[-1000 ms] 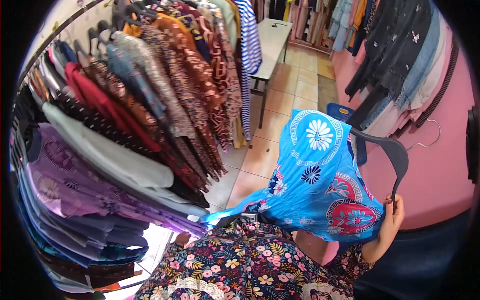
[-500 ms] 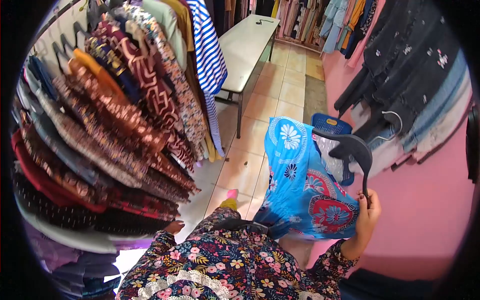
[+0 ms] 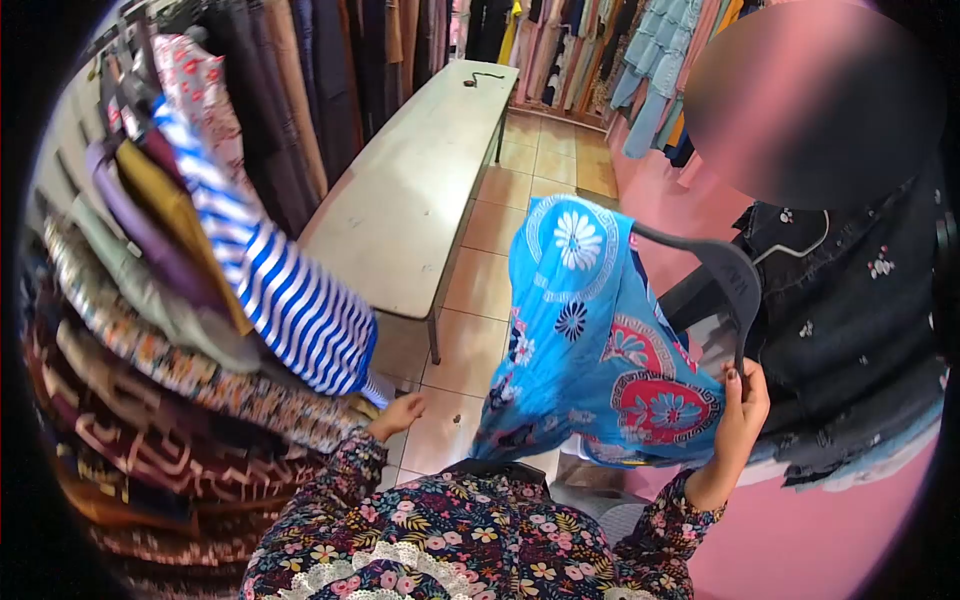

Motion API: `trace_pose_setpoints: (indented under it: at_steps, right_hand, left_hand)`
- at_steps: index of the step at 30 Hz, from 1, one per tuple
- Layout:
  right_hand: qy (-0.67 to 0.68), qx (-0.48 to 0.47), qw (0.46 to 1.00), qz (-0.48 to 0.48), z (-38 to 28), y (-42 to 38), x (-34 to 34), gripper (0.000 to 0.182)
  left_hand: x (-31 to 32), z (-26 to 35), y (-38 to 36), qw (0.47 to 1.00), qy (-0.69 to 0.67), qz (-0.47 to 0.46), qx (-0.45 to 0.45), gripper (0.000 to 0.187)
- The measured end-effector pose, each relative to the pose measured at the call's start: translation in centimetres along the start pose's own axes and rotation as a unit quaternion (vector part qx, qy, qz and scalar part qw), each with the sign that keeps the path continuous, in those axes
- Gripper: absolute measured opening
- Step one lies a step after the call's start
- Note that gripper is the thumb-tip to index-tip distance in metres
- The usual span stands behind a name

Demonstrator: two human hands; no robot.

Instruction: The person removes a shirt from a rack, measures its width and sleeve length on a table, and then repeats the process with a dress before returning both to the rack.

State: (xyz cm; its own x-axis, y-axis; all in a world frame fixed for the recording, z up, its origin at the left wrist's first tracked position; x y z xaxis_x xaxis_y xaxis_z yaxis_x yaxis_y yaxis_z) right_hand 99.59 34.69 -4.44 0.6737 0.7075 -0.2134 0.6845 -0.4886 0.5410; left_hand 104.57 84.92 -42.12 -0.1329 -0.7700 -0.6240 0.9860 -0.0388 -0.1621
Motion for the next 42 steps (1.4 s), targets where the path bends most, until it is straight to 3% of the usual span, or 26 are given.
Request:
trace_pose_setpoints:
  at_steps: [1,3,6,11,16,22,27,32,34,37,42]
  right_hand:
    - [0.017,-0.006,1.000,0.005,0.4,1.4,1.2,0.008]
    - [0.035,-0.011,0.999,0.011,1.5,4.6,3.7,0.008]
    - [0.064,-0.033,0.997,0.006,3.9,9.5,7.3,0.010]
    - [0.135,-0.043,0.988,-0.066,11.4,20.5,14.1,0.015]
    - [0.180,-0.042,0.973,-0.142,14.2,31.3,22.8,0.013]
    - [0.195,-0.110,0.951,-0.214,14.1,42.7,33.4,0.012]
    - [0.198,-0.160,0.935,-0.247,12.0,48.2,40.3,0.011]
    - [0.235,-0.179,0.912,-0.284,10.9,56.1,48.9,0.016]
    - [0.214,-0.214,0.907,-0.294,10.2,55.8,49.0,0.017]
    - [0.228,-0.212,0.899,-0.308,10.4,57.4,50.8,0.018]
    - [0.250,-0.221,0.872,-0.358,11.0,58.4,53.6,0.018]
  left_hand:
    - [-0.4,3.5,2.6,0.996,-0.047,-0.008,-0.075,0.037]
    - [-0.3,7.4,9.4,0.992,-0.084,0.045,0.084,0.038]
    - [-0.9,13.6,15.8,0.982,-0.154,0.041,0.100,0.037]
    - [-2.3,16.2,24.1,0.975,-0.195,0.080,0.068,0.039]
    - [-7.6,18.2,28.7,0.967,-0.199,0.156,0.035,0.040]
    - [-15.3,22.2,34.5,0.922,-0.262,0.284,0.025,0.041]
    - [-20.7,26.7,39.7,0.881,-0.303,0.346,0.108,0.045]
    - [-24.1,31.7,50.6,0.838,-0.385,0.358,0.147,0.065]
    - [-24.7,34.2,51.2,0.828,-0.402,0.323,0.219,0.078]
    - [-25.9,37.5,53.4,0.817,-0.414,0.294,0.273,0.080]
    - [-25.3,41.3,53.9,0.827,-0.391,0.283,0.288,0.087]
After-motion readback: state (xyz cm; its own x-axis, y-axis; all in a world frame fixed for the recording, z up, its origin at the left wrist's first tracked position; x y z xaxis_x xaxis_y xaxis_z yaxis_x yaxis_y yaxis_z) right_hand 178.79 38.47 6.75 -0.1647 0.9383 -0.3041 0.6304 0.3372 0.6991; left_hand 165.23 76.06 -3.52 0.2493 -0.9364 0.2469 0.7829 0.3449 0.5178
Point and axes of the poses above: each hand's wrist, its own y-axis towards the middle knuckle, its own x-axis out of the palm, z = x × y, the point moved 7 cm from there along y, towards the middle knuckle, and after that the axes turned 10 degrees about z, right-handed, at the moved point
